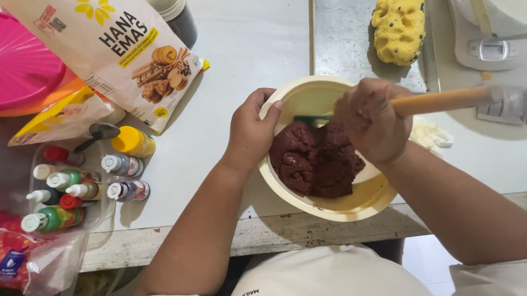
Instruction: Mixing and folding dark-colored dough in a yellow bowl using a spatula on a production counter.
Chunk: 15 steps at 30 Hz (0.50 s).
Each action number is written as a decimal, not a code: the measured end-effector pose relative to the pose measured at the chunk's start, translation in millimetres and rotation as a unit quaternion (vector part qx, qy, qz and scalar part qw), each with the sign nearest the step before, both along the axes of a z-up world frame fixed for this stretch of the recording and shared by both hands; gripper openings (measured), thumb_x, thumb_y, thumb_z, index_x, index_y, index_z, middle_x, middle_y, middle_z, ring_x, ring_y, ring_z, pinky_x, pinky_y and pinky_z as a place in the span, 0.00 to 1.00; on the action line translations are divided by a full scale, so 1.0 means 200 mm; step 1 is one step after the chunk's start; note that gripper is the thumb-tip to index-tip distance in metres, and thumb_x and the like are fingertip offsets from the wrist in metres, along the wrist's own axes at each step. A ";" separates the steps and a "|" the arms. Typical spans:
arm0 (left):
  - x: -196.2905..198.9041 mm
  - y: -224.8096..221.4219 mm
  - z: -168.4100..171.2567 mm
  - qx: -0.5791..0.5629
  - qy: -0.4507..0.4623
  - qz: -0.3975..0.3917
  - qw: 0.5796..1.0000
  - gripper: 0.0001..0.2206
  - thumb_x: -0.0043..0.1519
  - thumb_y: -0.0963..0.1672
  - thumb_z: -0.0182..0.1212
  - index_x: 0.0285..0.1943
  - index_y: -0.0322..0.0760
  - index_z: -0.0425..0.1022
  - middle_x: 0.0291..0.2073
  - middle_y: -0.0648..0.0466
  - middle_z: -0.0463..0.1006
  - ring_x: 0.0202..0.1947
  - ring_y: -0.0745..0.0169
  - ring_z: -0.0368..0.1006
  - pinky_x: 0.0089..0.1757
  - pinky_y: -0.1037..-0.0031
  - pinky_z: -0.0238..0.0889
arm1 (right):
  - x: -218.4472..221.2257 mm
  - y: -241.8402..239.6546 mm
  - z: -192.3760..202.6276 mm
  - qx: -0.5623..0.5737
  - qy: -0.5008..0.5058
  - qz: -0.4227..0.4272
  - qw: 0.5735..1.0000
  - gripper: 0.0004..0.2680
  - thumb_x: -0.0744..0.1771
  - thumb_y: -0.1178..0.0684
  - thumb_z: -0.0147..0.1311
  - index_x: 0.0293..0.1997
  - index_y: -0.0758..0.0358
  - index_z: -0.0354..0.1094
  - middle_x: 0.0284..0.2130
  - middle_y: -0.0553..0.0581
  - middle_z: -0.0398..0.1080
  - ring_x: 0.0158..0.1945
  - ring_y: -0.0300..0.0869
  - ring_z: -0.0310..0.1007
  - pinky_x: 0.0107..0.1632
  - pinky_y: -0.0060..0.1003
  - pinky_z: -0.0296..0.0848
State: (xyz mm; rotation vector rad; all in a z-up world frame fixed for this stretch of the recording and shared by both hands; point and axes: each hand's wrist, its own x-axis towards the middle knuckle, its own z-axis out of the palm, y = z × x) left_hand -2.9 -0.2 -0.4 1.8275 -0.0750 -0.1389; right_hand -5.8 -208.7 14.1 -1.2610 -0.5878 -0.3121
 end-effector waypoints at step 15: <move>0.02 -0.02 -0.09 -0.008 -0.004 0.039 0.999 0.15 0.68 0.50 0.49 0.51 0.40 0.77 0.42 0.60 0.81 0.46 0.67 0.74 0.49 0.74 0.66 | 0.11 0.07 0.21 0.030 -0.031 0.145 0.989 0.19 0.74 0.38 0.39 0.22 0.50 0.51 0.11 0.41 0.46 0.12 0.32 0.42 0.15 0.32 0.44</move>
